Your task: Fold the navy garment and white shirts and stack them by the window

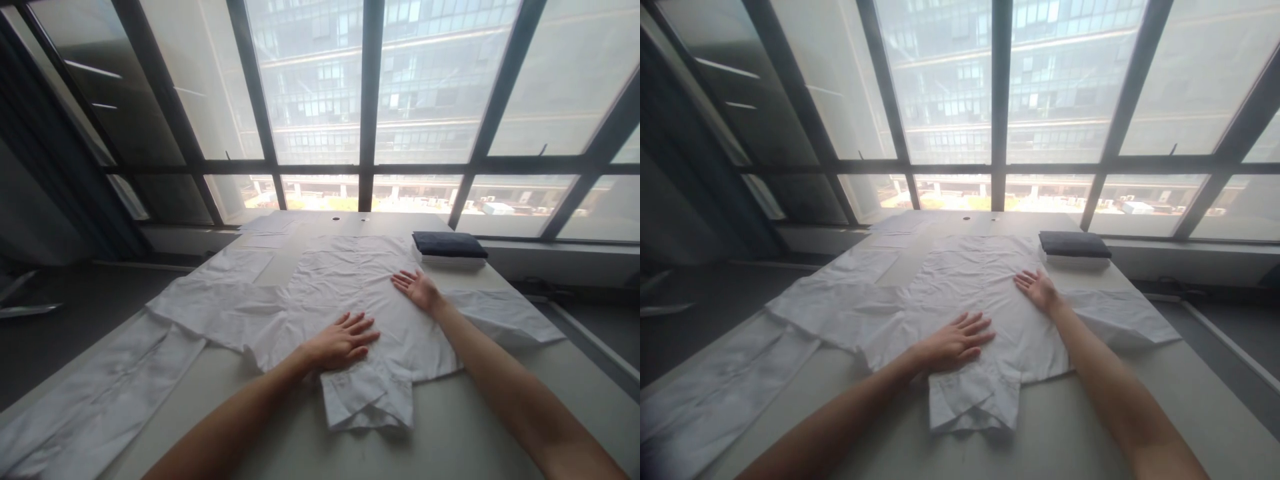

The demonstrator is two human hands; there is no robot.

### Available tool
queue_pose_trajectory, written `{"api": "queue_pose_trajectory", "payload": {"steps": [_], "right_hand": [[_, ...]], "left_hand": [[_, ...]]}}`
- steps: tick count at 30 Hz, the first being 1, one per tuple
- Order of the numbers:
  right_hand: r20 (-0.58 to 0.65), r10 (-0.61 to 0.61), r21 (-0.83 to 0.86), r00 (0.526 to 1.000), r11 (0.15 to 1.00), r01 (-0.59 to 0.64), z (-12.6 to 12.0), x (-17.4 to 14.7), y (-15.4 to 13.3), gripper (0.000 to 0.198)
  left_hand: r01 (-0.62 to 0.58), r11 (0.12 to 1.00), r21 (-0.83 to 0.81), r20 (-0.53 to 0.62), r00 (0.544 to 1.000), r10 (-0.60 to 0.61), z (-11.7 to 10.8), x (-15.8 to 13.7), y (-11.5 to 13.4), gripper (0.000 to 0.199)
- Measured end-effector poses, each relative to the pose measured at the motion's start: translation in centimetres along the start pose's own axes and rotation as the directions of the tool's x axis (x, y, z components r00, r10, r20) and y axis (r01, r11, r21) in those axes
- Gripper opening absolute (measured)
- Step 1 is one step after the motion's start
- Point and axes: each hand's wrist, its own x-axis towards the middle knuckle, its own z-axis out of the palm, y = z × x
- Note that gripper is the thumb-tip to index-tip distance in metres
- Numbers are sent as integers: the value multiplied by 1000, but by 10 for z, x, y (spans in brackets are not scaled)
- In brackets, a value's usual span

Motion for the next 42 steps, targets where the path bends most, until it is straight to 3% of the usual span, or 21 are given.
{"api": "queue_pose_trajectory", "payload": {"steps": [5,7,10,12,14,15,16,17,19,20,22,25,28,30,31,33,35,36,39,40,42], "right_hand": [[-135,-175,1,975,984,177,-10,19,-41,40],[-93,-182,1,979,983,183,8,15,-26,37],[115,-79,-12,990,997,81,41,-2,20,34],[433,140,-101,891,989,-106,54,-13,49,43],[580,362,-254,730,931,-261,54,-18,60,52],[587,430,-308,686,902,-302,49,-15,58,54],[561,459,-331,689,887,-321,42,-10,51,54],[509,434,-313,743,898,-310,33,-1,39,52],[281,215,-178,935,969,-169,16,21,8,44],[105,62,-113,993,992,-50,9,33,-8,40],[-44,-79,-85,996,994,75,-1,52,-34,40],[-99,-148,-94,984,986,139,1,66,-46,39],[-44,-127,-117,991,986,121,17,57,-25,32],[124,8,-196,992,980,16,28,42,-4,27],[239,127,-266,963,962,-61,31,33,5,27],[429,387,-425,816,884,-195,33,18,15,32],[487,528,-501,696,822,-272,28,13,13,36],[479,521,-482,706,829,-284,24,16,8,36],[250,211,-247,945,958,-148,11,37,-15,31],[133,82,-175,988,983,-58,9,45,-23,30],[-26,-70,-108,997,992,66,9,52,-31,32]], "left_hand": [[-3,999,-41,-1,1000,3,1,0,-1,55],[-3,999,-51,-3,1000,3,0,0,0,55],[-1,999,-53,-5,1000,0,-2,-1,2,54],[3,999,-44,-13,1000,-3,-2,-1,4,54],[5,999,-35,-23,1000,-6,-1,-1,4,54],[6,999,-34,-23,1000,-7,0,-1,4,55],[7,999,-34,-21,1000,-8,1,-1,4,54],[9,999,-37,-15,1000,-10,1,-1,3,54],[13,999,-43,-6,1000,-13,2,-1,2,54],[14,999,-46,-5,1000,-15,2,-1,2,55],[18,999,-51,-8,1000,-18,1,-2,2,55],[18,998,-59,-7,1000,-19,-1,-2,3,55],[19,997,-68,-4,1000,-19,-1,-3,4,55],[22,997,-71,-10,1000,-23,-2,-3,5,55],[24,997,-71,-13,1000,-25,-2,-3,5,55],[24,997,-73,-17,1000,-25,-2,-2,6,55],[23,997,-73,-13,1000,-24,-2,-2,6,55],[24,997,-72,-9,1000,-25,-2,-2,6,55],[29,997,-72,-2,1000,-29,-2,-2,6,55],[30,997,-74,-2,1000,-30,-3,-2,6,55],[31,997,-77,-7,999,-32,-3,-2,5,54]]}}
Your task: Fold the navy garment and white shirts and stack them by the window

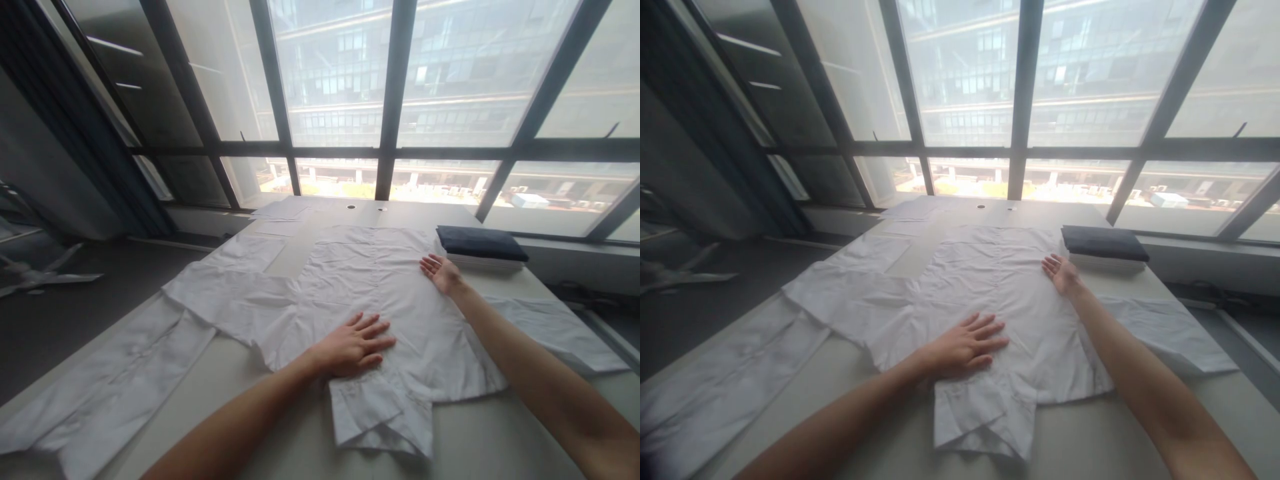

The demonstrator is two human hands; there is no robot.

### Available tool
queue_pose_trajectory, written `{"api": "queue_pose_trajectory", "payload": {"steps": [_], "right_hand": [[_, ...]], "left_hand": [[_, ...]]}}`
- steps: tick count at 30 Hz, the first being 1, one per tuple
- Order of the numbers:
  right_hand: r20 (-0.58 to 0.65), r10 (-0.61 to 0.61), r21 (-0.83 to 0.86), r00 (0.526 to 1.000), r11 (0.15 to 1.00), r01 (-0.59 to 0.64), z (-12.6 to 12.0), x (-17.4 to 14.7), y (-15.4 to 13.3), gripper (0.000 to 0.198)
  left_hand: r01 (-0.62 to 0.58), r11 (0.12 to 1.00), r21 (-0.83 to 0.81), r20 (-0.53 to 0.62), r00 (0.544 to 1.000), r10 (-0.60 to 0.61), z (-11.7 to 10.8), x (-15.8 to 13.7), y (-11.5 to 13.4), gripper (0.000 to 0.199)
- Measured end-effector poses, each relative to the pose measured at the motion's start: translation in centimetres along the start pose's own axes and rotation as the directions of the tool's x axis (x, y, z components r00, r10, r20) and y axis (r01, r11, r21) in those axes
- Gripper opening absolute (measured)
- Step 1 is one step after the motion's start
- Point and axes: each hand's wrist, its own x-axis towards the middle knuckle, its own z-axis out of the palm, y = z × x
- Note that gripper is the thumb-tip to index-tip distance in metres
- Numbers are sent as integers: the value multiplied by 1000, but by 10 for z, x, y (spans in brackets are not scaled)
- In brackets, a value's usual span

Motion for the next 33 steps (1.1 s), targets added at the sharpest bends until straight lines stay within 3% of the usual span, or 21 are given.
{"api": "queue_pose_trajectory", "payload": {"steps": [2,4,5,8,10,11,13,15,17,19,22,26,29,31,33], "right_hand": [[18,-4,-1,1000,1000,4,6,-10,4,32],[161,66,-28,985,998,-62,16,-38,21,31],[288,132,-60,948,991,-120,21,-55,32,32],[549,375,-215,747,927,-307,30,-101,65,43],[564,413,-234,716,910,-341,27,-114,75,45],[540,400,-211,740,916,-341,22,-113,74,44],[438,324,-117,839,946,-304,5,-99,62,42],[267,201,-6,942,978,-207,-16,-79,43,37],[73,83,82,994,993,-89,-35,-61,25,34],[-52,12,128,999,992,-6,-49,-50,13,34],[-86,-40,134,995,990,52,-53,-50,10,35],[78,-63,100,995,993,55,-37,-66,19,37],[229,-69,-83,971,992,90,-21,-78,31,34],[281,-134,-315,950,922,223,-14,-84,41,23],[362,-248,-513,899,752,414,-10,-88,53,18]], "left_hand": [[-1,1000,0,-4,1000,1,0,0,0,54],[-4,1000,5,-6,1000,4,0,0,0,54],[-6,1000,9,-8,1000,7,0,0,0,54],[-14,1000,23,-18,1000,15,-1,1,0,53],[-17,1000,25,-15,1000,17,-2,2,1,53],[-15,1000,23,-11,1000,15,-2,2,1,53],[-6,1000,17,-2,1000,6,-2,2,0,53],[1,1000,13,-2,1000,-1,-1,2,-1,52],[2,1000,12,-9,1000,-2,-1,1,-1,52],[-1,1000,14,-10,1000,2,-2,1,-2,52],[2,1000,19,-3,1000,-2,-4,1,-1,52],[18,1000,15,15,1000,-19,-7,2,1,52],[21,1000,15,29,999,-21,-9,2,2,51],[14,1000,15,21,1000,-14,-9,2,2,51],[7,1000,17,12,1000,-7,-8,1,1,51]]}}
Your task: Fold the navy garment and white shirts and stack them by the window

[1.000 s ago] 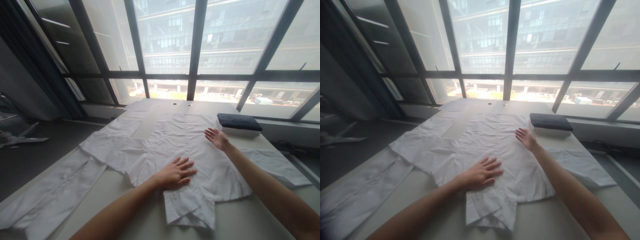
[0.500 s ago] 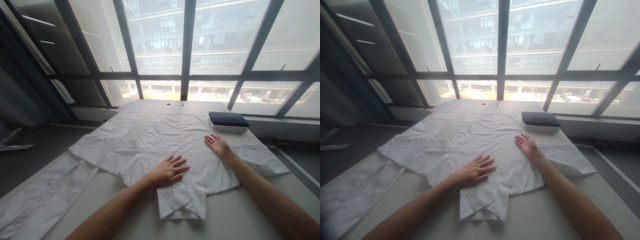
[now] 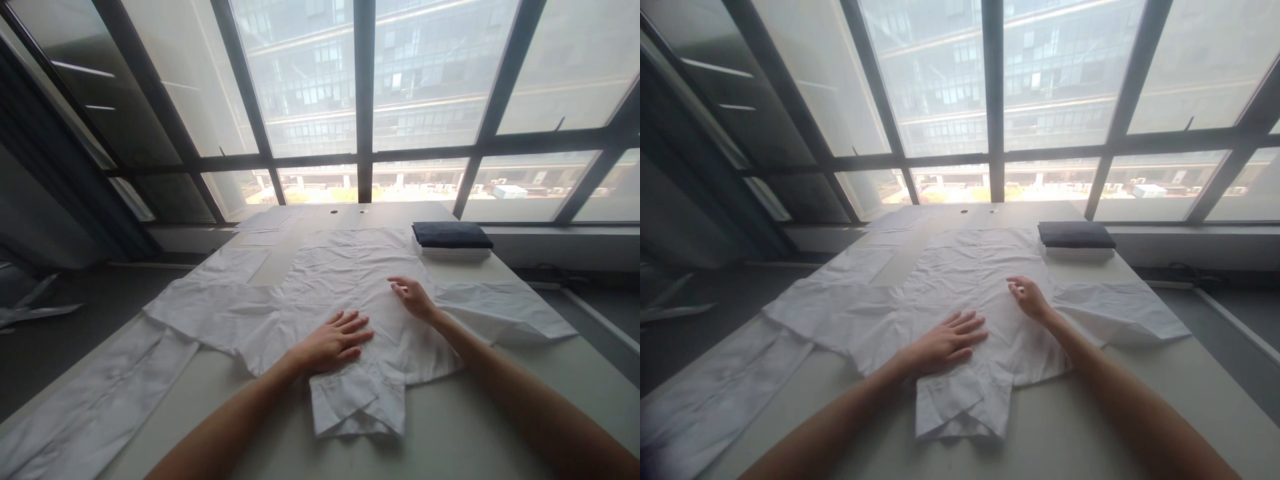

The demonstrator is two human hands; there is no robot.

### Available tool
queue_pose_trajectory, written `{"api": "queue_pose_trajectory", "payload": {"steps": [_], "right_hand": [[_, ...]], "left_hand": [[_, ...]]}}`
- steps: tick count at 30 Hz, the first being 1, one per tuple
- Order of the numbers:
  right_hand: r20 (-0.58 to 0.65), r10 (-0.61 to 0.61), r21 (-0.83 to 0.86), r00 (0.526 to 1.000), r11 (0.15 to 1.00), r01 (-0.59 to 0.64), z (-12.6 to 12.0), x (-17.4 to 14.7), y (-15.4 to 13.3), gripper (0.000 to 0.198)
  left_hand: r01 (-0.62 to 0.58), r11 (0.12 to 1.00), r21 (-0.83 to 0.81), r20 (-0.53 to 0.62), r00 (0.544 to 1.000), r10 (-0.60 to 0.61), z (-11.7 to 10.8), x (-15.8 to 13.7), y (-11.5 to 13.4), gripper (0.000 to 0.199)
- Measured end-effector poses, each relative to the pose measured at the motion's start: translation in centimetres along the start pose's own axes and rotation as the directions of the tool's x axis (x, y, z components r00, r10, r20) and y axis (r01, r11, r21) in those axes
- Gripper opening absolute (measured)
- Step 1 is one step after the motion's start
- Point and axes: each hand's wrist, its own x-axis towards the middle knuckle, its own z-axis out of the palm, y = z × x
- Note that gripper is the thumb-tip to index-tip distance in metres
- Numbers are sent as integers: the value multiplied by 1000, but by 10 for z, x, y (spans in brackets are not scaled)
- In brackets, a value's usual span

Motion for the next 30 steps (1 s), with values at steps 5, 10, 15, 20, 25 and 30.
{"api": "queue_pose_trajectory", "payload": {"steps": [5,10,15,20,25,30], "right_hand": [[135,-160,-437,978,876,203,13,-12,20,45],[232,-73,-565,970,801,196,10,-14,35,58],[238,-86,-544,967,814,206,9,-12,37,59],[243,-93,-622,966,749,229,10,-13,37,57],[258,-82,-735,963,630,251,11,-14,32,56],[315,39,-888,948,366,280,14,-17,16,63]], "left_hand": [[-1,1000,7,2,1000,1,3,-1,-2,53],[2,1000,4,12,1000,-2,2,-1,-1,54],[8,1000,4,20,1000,-8,1,0,0,54],[13,1000,1,21,1000,-13,2,0,0,54],[12,1000,-6,16,1000,-11,1,0,0,54],[13,1000,-8,8,1000,-13,2,0,-1,53]]}}
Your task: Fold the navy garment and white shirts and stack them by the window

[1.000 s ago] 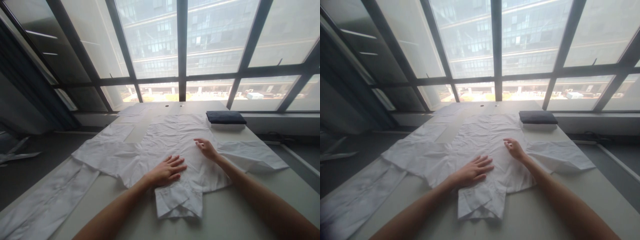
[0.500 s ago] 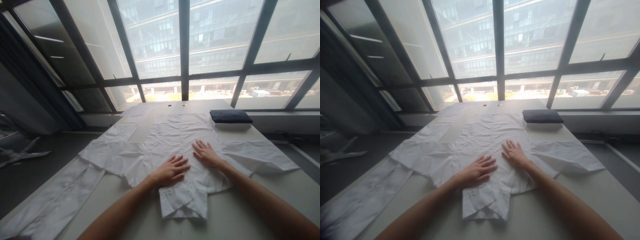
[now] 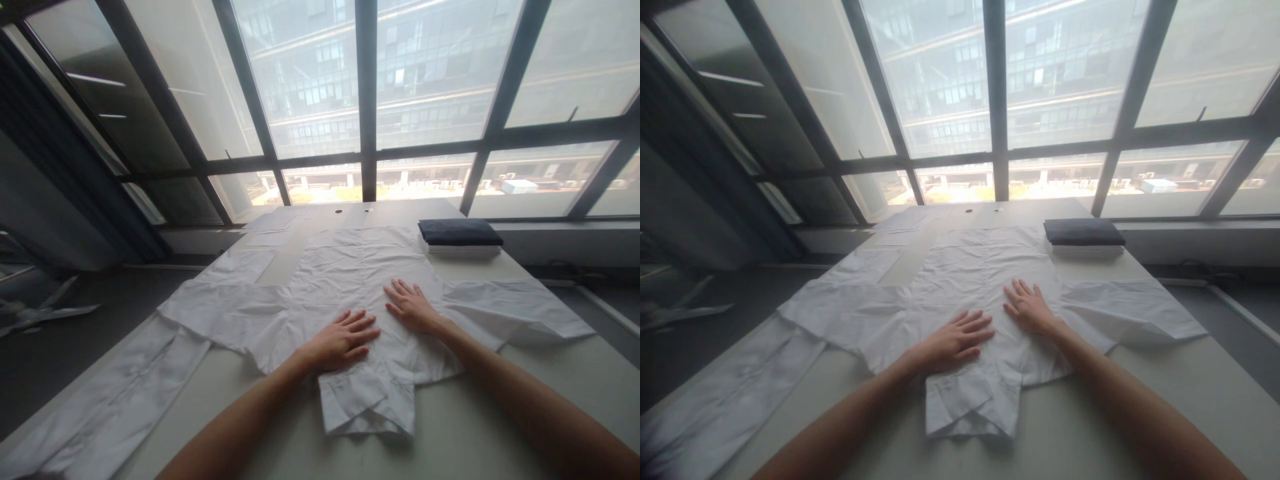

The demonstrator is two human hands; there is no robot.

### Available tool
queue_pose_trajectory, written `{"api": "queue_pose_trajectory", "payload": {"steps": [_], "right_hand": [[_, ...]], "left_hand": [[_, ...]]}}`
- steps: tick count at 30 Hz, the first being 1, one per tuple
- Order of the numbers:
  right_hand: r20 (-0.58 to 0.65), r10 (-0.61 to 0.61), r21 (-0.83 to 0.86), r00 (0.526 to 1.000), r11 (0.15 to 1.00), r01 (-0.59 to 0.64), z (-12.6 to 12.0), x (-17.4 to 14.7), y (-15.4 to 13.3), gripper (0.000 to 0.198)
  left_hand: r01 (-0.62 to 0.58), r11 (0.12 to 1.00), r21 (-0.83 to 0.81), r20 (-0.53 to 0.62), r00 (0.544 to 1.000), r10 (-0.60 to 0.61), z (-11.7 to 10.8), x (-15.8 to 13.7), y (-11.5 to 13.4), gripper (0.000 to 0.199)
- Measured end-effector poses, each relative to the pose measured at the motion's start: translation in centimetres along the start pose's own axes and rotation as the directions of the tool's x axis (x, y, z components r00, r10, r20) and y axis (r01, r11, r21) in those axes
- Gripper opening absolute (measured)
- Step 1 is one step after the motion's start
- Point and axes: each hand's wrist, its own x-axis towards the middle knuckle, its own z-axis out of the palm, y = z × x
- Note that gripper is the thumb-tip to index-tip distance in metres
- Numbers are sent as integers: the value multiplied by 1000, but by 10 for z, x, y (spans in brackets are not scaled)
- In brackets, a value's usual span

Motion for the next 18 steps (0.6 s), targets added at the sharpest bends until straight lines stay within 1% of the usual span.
{"api": "queue_pose_trajectory", "payload": {"steps": [2,5,13,18], "right_hand": [[29,8,-72,1000,997,-6,-4,-1,-4,64],[46,15,-113,999,994,-10,-7,-2,-6,64],[44,6,-119,999,993,-1,-6,-2,-4,64],[46,10,-122,999,993,-4,-6,-2,-4,63]], "left_hand": [[2,1000,1,-1,1000,-2,0,0,0,53],[8,1000,4,1,1000,-8,0,0,1,53],[7,1000,-1,-12,1000,-7,0,1,0,52],[6,998,-68,-20,1000,-7,1,0,0,52]]}}
